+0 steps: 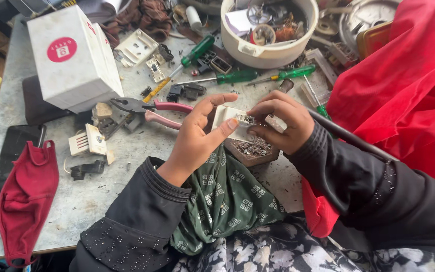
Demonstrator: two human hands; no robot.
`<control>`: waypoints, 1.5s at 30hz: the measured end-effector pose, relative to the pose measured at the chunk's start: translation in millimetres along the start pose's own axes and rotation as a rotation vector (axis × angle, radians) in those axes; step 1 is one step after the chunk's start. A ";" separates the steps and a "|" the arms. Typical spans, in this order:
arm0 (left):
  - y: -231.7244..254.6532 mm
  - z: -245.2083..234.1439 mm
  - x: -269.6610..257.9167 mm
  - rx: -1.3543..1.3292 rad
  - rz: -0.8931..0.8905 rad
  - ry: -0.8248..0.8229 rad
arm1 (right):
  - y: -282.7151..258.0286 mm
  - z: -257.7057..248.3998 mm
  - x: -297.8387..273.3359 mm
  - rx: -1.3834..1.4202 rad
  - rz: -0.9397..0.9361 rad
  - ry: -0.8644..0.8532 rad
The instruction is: The person uses a hammer and screwdriver to disassemble a white electrical socket, removing internal metal components and screws. They then use pliers to manipulate the parts and a screwdriver to reassemble the socket.
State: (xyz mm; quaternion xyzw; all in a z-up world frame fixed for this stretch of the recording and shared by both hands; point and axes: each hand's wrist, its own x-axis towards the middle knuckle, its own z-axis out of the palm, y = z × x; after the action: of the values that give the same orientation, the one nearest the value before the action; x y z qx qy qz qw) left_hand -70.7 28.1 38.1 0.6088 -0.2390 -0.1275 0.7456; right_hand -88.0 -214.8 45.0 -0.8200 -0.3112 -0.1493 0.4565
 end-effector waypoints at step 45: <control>-13.1 -15.3 5.5 -0.482 -0.021 0.262 | 37.9 -47.8 18.9 -0.774 -0.193 0.251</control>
State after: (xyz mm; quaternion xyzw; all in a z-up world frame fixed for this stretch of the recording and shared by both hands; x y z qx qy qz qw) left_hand -56.9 35.5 24.3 0.4274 -0.0966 -0.1086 0.8923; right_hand -47.2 -262.8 55.9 -0.8737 -0.2494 -0.3959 0.1331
